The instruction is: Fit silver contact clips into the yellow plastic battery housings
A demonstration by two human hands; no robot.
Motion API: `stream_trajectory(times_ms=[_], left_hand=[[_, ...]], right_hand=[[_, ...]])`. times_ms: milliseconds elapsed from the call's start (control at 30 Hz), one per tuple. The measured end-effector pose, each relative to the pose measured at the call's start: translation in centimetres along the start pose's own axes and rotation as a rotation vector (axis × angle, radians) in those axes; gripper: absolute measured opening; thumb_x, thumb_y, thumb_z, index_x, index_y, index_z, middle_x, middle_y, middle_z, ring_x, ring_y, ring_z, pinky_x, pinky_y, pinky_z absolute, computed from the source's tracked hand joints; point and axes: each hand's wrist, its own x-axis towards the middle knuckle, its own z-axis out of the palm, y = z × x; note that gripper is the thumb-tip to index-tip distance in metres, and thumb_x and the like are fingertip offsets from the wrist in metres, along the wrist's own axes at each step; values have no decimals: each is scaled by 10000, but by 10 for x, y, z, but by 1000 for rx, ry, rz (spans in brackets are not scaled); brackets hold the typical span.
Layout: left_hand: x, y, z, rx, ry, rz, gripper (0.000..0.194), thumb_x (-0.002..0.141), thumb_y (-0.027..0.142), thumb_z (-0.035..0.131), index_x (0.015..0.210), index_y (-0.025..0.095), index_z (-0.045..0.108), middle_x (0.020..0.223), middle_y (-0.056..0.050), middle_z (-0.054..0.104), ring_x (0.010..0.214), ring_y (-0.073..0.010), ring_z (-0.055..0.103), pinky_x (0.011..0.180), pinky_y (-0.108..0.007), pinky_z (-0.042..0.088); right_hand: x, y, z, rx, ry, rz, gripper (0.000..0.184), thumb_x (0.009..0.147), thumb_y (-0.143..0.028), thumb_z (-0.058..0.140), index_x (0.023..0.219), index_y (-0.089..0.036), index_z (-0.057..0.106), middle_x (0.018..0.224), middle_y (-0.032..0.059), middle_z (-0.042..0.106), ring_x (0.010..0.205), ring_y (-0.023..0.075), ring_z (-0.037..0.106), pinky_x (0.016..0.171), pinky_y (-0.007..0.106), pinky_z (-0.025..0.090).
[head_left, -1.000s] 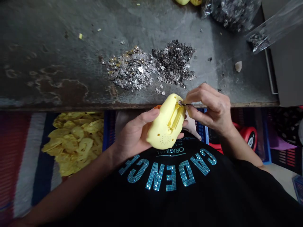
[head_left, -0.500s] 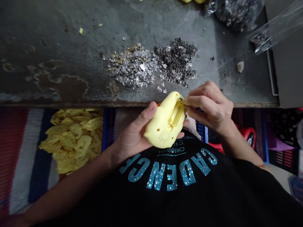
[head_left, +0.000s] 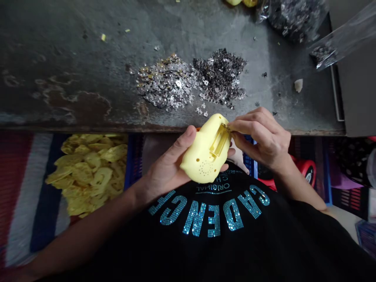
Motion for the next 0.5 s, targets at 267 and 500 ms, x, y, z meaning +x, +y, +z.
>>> stream_trajectory(times_ms=[267,500], left_hand=[[-2,-2,2,0,-41,32,619,1083,538,678,1545,126,668,1438,-178,794,1291,-332,785,995,-399,700],[-1,-5,-9,16,-85,54,588,1071,610,673,1484,193,708,1481,-157,777,1302,-350,788,1045,-447,696]], right_hand=[[-7,-7,7,-81,47,39,254,1074,-158,670,1314,-223,718,1096,67,813,906,207,701,791,378,591],[-1,-8,4,48,85,164,236,1056,-115,688,1240,-242,764,1117,45,816,969,183,738,861,350,609]])
